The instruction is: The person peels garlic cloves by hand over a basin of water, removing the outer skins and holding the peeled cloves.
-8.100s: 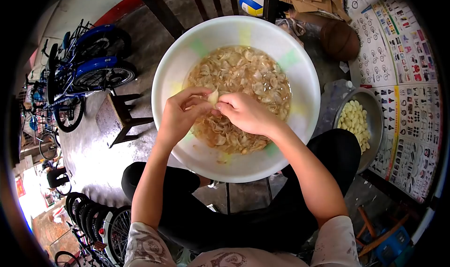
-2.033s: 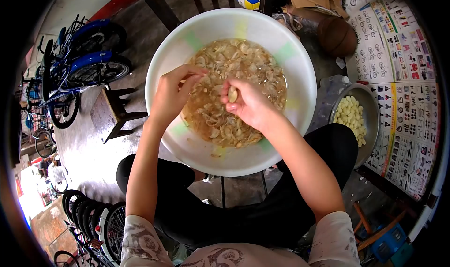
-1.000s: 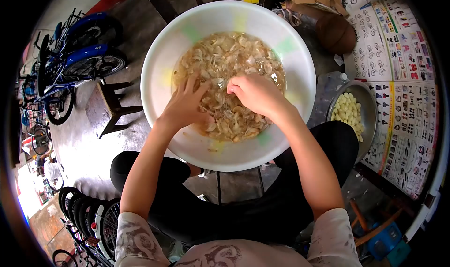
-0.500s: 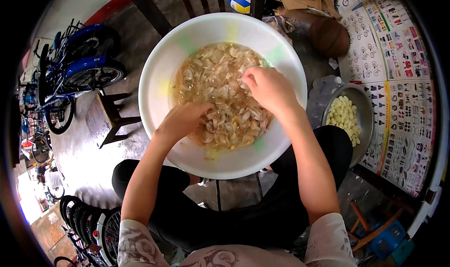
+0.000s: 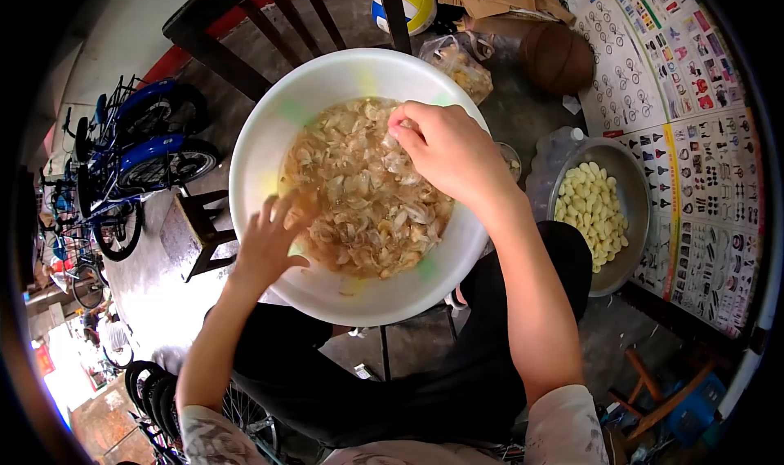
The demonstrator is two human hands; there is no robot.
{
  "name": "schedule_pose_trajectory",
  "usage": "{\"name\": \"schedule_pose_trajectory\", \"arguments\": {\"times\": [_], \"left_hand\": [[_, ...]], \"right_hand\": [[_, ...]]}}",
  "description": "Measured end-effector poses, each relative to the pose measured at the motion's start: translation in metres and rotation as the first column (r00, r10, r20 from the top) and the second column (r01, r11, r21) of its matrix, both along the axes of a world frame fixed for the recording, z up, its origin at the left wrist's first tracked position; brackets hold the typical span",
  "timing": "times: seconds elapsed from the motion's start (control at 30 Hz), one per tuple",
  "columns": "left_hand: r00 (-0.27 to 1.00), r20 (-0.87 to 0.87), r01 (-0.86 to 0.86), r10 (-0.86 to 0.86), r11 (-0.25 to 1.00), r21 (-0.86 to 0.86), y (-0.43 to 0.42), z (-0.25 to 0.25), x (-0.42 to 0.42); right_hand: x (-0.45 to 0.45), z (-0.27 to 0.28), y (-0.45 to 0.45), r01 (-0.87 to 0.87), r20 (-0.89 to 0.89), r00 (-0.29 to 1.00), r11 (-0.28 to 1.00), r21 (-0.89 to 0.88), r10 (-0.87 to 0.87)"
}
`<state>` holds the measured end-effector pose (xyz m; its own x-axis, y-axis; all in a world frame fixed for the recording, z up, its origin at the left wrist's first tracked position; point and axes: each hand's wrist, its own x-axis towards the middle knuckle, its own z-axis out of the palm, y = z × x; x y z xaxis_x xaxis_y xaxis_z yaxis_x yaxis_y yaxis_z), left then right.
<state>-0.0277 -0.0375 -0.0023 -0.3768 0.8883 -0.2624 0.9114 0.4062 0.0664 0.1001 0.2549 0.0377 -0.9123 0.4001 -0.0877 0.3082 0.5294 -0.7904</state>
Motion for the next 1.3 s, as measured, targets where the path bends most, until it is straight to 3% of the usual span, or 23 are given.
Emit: {"name": "schedule_pose_trajectory", "arguments": {"times": [0.03, 0.1, 0.17, 0.2, 0.23, 0.3, 0.5, 0.53, 0.6, 0.63, 0.7, 0.73, 0.8, 0.83, 0.9, 1.0, 1.1, 1.13, 1.2, 1.23, 1.3], "left_hand": [[0.965, -0.223, 0.139, -0.137, 0.99, -0.008, -0.004, -0.003, -0.006], [0.961, -0.225, 0.165, -0.16, 0.986, 0.0, 0.002, -0.014, -0.023], [0.955, -0.015, 0.289, -0.296, 0.94, -0.181, 0.005, -0.039, -0.041], [0.963, 0.102, 0.264, -0.25, 0.95, -0.167, 0.012, -0.039, -0.044], [0.964, 0.099, 0.26, -0.245, 0.95, -0.175, 0.015, -0.039, -0.046], [0.927, 0.244, 0.336, -0.284, 0.918, -0.21, 0.018, -0.042, -0.045], [0.87, 0.276, 0.471, -0.409, 0.855, -0.216, 0.018, -0.052, -0.044], [0.869, 0.278, 0.472, -0.409, 0.854, -0.219, 0.023, -0.046, -0.042], [0.965, 0.234, 0.214, -0.117, 0.867, -0.451, 0.035, -0.032, -0.036], [0.965, 0.234, 0.218, -0.121, 0.865, -0.452, 0.034, -0.028, -0.037], [0.966, 0.128, 0.245, -0.223, 0.949, -0.197, 0.029, -0.022, -0.038], [0.965, 0.13, 0.251, -0.229, 0.948, -0.195, 0.036, -0.008, -0.036], [0.955, -0.064, 0.263, -0.29, 0.926, -0.272, 0.046, 0.019, -0.032], [0.955, -0.058, 0.265, -0.291, 0.926, -0.27, 0.05, 0.016, -0.032], [0.917, 0.006, 0.4, -0.4, 0.917, 0.012, 0.064, 0.009, -0.038], [0.79, 0.01, 0.606, -0.613, 0.784, 0.135, 0.096, -0.028, -0.03], [0.719, 0.043, 0.675, -0.694, 0.712, 0.194, 0.123, -0.072, -0.024], [0.716, 0.04, 0.677, -0.697, 0.708, 0.201, 0.125, -0.081, -0.024], [0.717, 0.098, 0.615, -0.691, 0.691, 0.38, 0.128, -0.094, -0.023], [0.714, 0.101, 0.615, -0.693, 0.69, 0.381, 0.128, -0.097, -0.024], [0.711, 0.275, 0.56, -0.647, 0.757, 0.335, 0.128, -0.093, -0.023]], "right_hand": [[0.001, 0.004, 0.0, -0.009, 0.009, 1.0, 1.0, -0.015, 0.009], [0.002, 0.008, 0.0, -0.033, 0.028, 0.999, 0.999, -0.043, 0.034], [0.001, 0.01, -0.002, -0.062, 0.041, 0.997, 0.995, -0.073, 0.065], [0.001, 0.01, -0.003, -0.059, 0.053, 0.997, 0.995, -0.079, 0.063], [0.001, 0.01, -0.003, -0.052, 0.067, 0.996, 0.995, -0.084, 0.057], [-0.001, 0.011, -0.002, -0.071, 0.097, 0.992, 0.995, -0.068, 0.078], [-0.005, 0.008, -0.007, -0.148, 0.136, 0.979, 0.989, -0.031, 0.151], [-0.005, 0.008, -0.007, -0.172, 0.138, 0.975, 0.985, -0.013, 0.172], [-0.005, 0.003, -0.007, -0.195, 0.106, 0.975, 0.98, -0.026, 0.197], [-0.005, 0.002, -0.007, -0.217, 0.074, 0.973, 0.976, -0.033, 0.219], [-0.004, 0.001, -0.006, -0.217, 0.068, 0.974, 0.976, -0.014, 0.218], [-0.003, 0.0, -0.006, -0.223, 0.062, 0.973, 0.975, 0.007, 0.222], [-0.002, 0.002, -0.005, -0.216, 0.063, 0.975, 0.976, 0.02, 0.215], [-0.001, 0.002, -0.005, -0.216, 0.058, 0.975, 0.976, 0.032, 0.214], [0.0, 0.003, -0.003, -0.202, 0.048, 0.978, 0.979, 0.014, 0.202], [-0.001, 0.006, 0.0, -0.181, 0.097, 0.979, 0.983, -0.02, 0.182], [0.0, 0.003, 0.0, -0.165, 0.156, 0.974, 0.986, -0.004, 0.164], [0.001, -0.001, 0.0, -0.185, 0.086, 0.979, 0.983, 0.019, 0.183], [0.003, -0.001, 0.0, -0.196, 0.008, 0.981, 0.98, 0.039, 0.196], [0.003, 0.001, -0.001, -0.193, 0.012, 0.981, 0.98, 0.037, 0.193], [0.002, 0.007, -0.003, -0.208, 0.059, 0.976, 0.978, -0.008, 0.208]]}}
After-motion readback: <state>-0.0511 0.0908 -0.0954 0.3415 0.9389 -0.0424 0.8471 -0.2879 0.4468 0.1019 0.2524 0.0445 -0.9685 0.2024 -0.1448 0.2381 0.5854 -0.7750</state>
